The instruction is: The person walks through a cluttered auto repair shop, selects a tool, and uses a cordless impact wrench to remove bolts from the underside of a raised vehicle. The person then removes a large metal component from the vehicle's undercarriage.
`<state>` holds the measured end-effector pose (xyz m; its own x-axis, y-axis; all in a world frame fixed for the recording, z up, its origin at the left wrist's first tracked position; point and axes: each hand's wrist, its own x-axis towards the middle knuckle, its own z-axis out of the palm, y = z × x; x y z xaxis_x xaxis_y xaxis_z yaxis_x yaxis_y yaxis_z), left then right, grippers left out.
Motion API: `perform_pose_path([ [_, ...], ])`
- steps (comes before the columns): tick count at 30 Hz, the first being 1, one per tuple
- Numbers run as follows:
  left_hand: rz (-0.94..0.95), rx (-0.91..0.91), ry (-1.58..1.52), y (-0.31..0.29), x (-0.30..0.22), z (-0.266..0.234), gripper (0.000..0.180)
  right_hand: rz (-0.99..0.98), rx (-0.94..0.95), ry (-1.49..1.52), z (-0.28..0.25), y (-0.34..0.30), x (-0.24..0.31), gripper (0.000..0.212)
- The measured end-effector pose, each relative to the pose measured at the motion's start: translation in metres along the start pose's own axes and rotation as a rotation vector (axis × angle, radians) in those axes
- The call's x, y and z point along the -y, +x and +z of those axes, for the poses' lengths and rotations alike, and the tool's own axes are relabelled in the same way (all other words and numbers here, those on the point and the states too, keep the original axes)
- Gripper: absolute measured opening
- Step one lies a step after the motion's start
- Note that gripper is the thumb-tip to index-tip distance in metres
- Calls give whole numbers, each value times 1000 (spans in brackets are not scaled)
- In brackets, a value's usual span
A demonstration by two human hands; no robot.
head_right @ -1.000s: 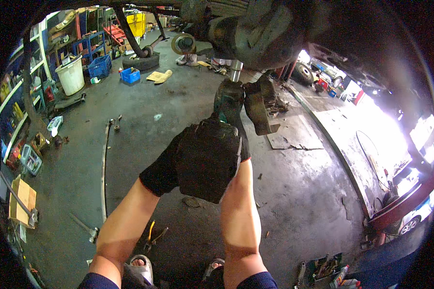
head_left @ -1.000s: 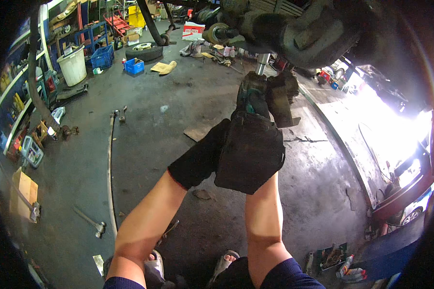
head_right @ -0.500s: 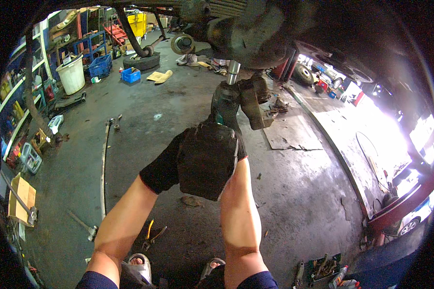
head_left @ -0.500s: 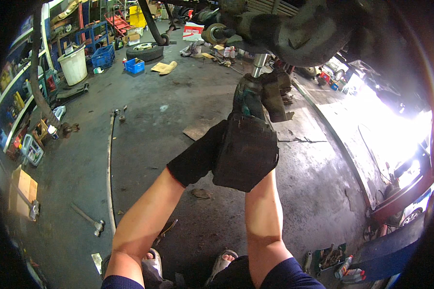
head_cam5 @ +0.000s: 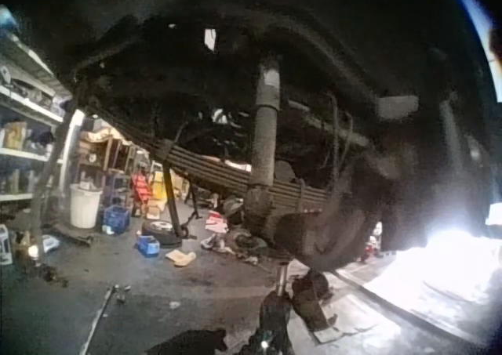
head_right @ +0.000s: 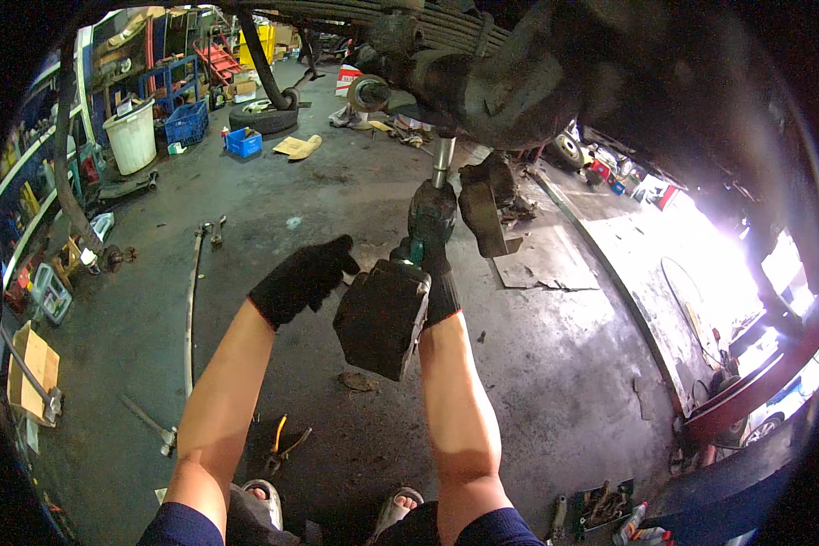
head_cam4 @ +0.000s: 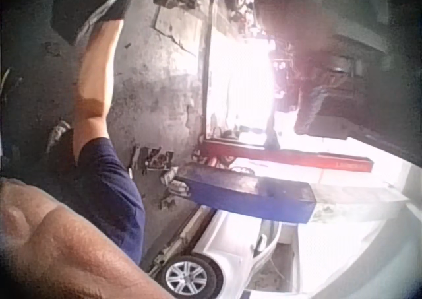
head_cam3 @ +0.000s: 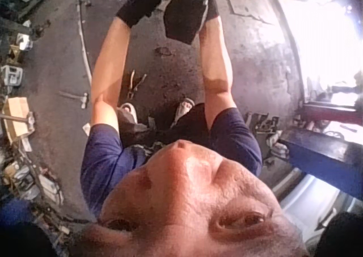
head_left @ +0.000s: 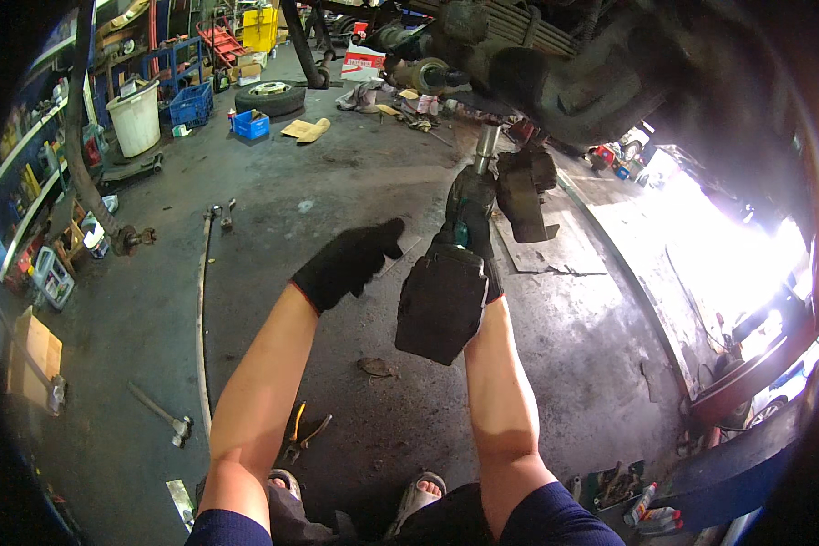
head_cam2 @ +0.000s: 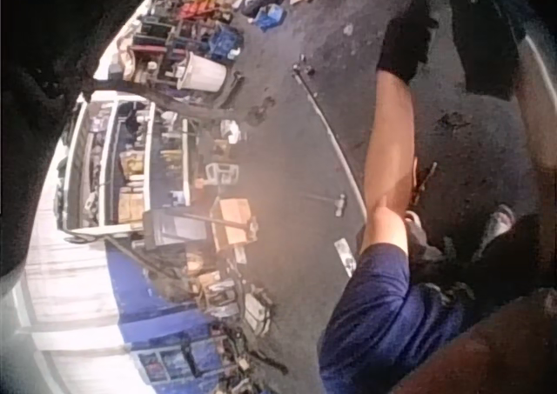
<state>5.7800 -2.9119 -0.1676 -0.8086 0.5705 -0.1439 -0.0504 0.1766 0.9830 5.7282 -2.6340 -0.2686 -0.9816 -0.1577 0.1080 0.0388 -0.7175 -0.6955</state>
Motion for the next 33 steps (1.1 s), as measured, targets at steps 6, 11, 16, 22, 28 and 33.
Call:
perform_pose_path([
  [6, 421, -182, -213, -3, -14, -8, 28, 79, -159, 20, 30, -51, -16, 33],
  [11, 619, -253, -228, 3, -18, -4, 24, -12, -280, -238, 40, -45, -32, 32],
  [16, 467, -268, -157, 12, -2, 0, 31, -69, -244, -152, 28, -17, -14, 29],
  [22, 195, -178, -406, 1, 7, -9, 46, -125, -216, -94, 44, 2, 3, 29],
  [28, 150, -106, -491, -19, -4, -8, 46, -147, -204, -70, 48, 19, 13, 29],
  [33, 113, -19, -477, -17, -5, 3, 45, -162, -199, -54, 43, 28, 17, 29],
])
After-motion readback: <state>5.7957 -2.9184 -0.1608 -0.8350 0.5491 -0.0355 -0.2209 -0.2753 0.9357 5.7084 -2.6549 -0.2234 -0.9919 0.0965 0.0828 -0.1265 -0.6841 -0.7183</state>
